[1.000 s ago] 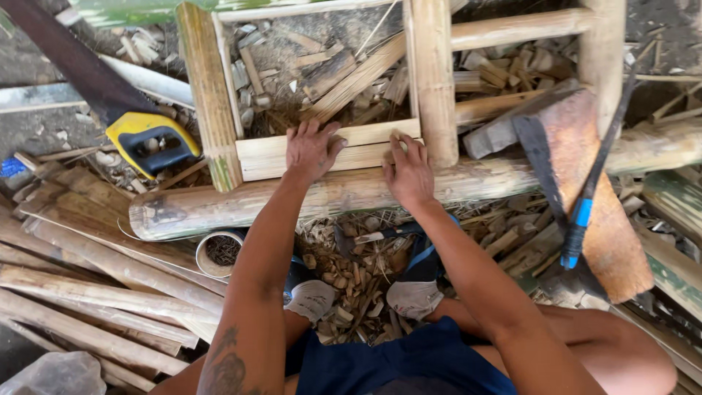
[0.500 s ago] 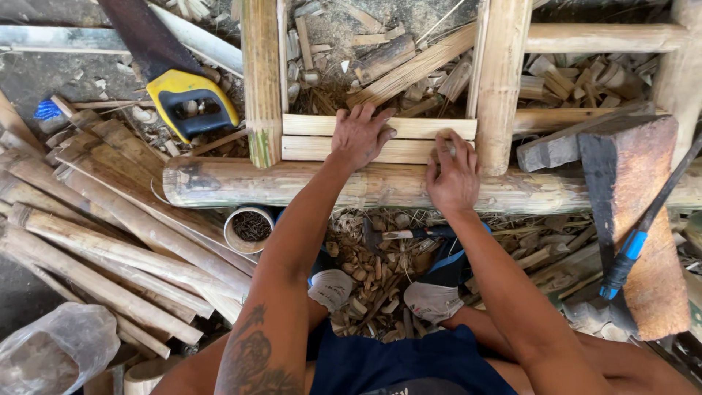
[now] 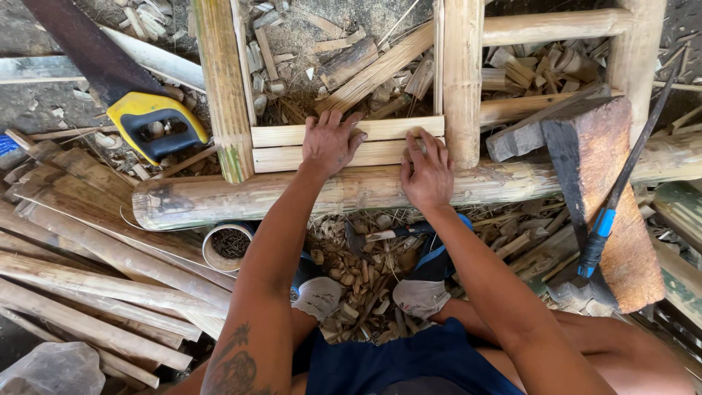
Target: The person assembles a bamboo frame by cutting slats to size with a hand saw and nailing them into place with a hammer. They repeatedly measure, cut, and fasten each slat to build up the structure.
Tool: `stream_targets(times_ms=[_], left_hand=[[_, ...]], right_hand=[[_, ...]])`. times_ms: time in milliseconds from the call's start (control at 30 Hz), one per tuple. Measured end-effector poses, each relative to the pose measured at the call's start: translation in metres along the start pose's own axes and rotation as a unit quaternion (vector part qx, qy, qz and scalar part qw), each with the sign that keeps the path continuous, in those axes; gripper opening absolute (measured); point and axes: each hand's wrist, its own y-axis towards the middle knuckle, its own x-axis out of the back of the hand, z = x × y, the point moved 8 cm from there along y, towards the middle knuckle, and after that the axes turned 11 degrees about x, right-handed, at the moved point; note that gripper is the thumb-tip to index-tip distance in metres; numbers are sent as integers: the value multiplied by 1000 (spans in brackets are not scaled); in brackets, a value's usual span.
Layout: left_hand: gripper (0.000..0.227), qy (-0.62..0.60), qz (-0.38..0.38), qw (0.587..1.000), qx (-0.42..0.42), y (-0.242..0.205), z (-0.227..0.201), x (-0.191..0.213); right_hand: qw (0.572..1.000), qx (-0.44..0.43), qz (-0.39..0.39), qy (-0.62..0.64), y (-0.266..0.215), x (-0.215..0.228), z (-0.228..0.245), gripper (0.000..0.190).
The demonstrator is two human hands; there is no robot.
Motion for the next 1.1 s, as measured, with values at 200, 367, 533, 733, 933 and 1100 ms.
stream_targets(times_ms=[200,367,533,733,933,1100], left_hand=[[61,-22,-167,985,-30,-33,14,16],[32,-103,-184,976,47,-146,97,31],[20,-119,-84,985,97,-241,171,31],[26,6,99,970,221,-258,212,-41],[27,9,105,952,287,-228,216,-96],[27,-7,69,956,284,-229,222,-87]], right_hand=[[998,30,-47,4,-9,0,-3,51],[985,124,79,91,-31,-36,40,19],[912,367,47,179,-86,-35,173,12],[900,303,182,256,-85,-32,258,16],[904,248,231,260,-81,-33,269,17],[919,217,239,225,-83,-41,232,20]])
